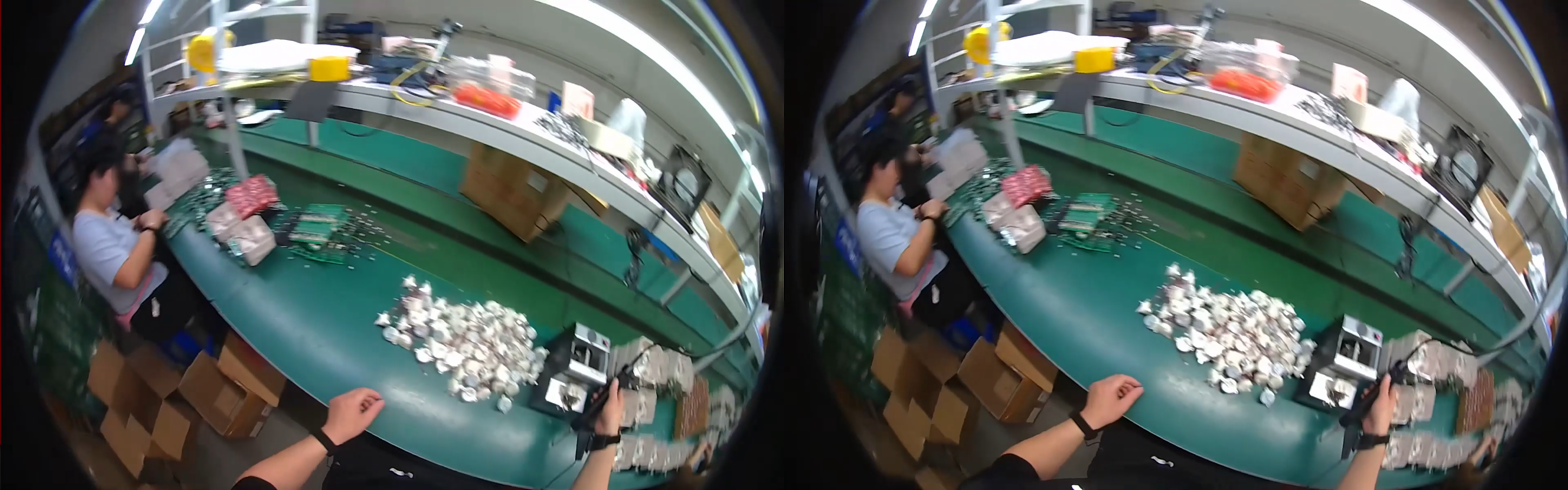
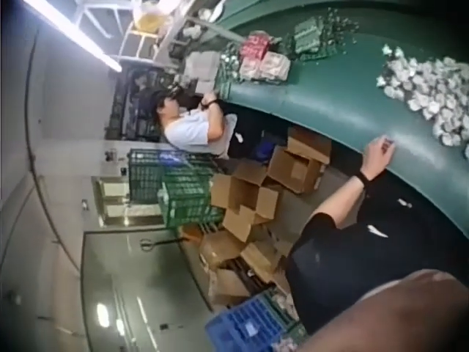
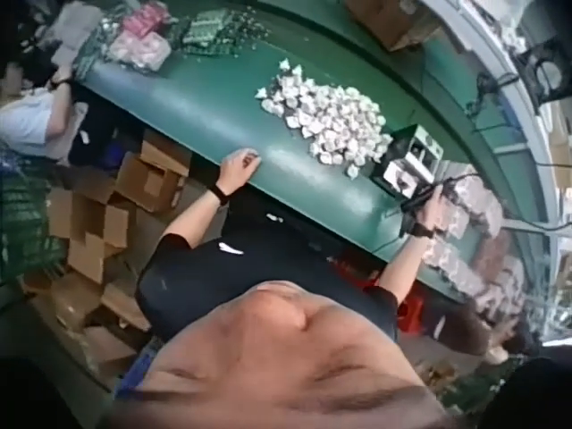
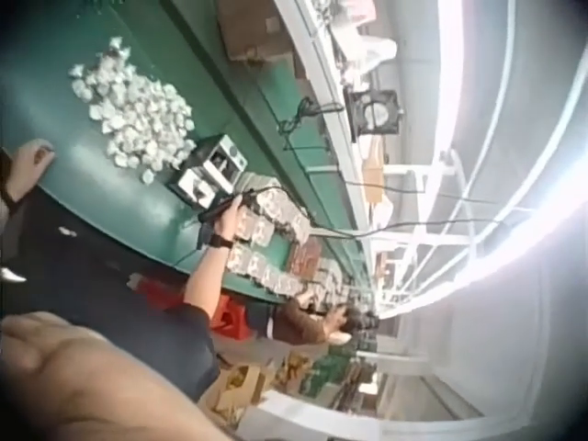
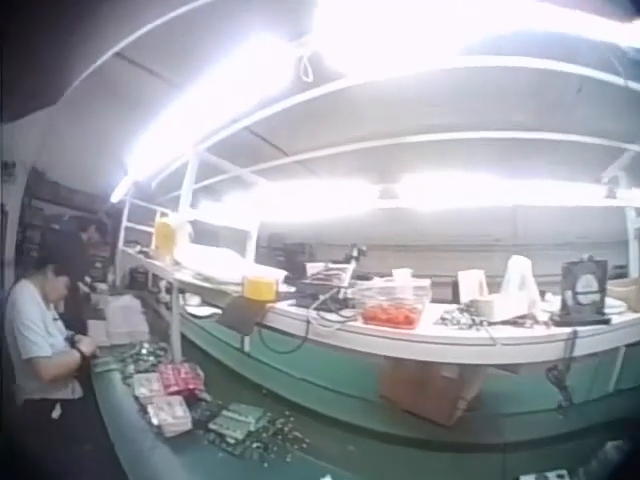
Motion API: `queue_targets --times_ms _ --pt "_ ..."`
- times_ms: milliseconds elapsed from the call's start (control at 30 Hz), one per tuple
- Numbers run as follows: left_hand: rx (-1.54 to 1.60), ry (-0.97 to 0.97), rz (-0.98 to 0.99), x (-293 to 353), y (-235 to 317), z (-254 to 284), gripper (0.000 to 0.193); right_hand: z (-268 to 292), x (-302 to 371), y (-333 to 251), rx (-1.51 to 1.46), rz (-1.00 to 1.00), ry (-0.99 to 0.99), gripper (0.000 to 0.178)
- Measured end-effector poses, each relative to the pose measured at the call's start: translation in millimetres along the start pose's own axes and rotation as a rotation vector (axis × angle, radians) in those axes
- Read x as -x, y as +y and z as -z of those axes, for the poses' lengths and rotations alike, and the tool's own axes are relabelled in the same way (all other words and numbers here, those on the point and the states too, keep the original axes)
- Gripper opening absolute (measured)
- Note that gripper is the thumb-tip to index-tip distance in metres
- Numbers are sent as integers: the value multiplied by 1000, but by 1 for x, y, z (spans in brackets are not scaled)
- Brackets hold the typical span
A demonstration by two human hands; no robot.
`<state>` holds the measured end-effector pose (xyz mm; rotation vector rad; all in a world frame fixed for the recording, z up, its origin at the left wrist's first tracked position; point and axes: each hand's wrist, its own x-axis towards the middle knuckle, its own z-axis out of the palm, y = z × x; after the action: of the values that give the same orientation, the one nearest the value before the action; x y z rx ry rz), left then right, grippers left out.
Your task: The person uses a power screwdriver on components inside plastic housings, moves them aside, and then picks up small motors and circuit boards to assemble them.
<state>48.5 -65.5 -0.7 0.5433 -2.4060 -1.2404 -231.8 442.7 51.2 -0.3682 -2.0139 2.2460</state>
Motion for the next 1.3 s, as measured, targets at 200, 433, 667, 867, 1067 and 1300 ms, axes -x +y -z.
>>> queue_targets --times_ms 200,433,667,867,1067,1300 --pt "-50 61 -19 9 -2 -5 14 -10 -17 18 23 -22 40 35" --pt "179 -250 43 -38 -8 17 19 2 -19 49 540 538 87 44" --pt "201 -59 -46 -174 45 130 24 7 65 35 579 524 151 29" --pt "-126 -88 -94 -241 91 169 31 -31 177 2 975 482 -92 20" --pt "-654 -229 -88 -294 -2 140 42 -72 226 65 1173 589 -486 19" --pt "-352 -587 -106 -278 -29 130 44 -86 228 87 1213 616 -201 26"
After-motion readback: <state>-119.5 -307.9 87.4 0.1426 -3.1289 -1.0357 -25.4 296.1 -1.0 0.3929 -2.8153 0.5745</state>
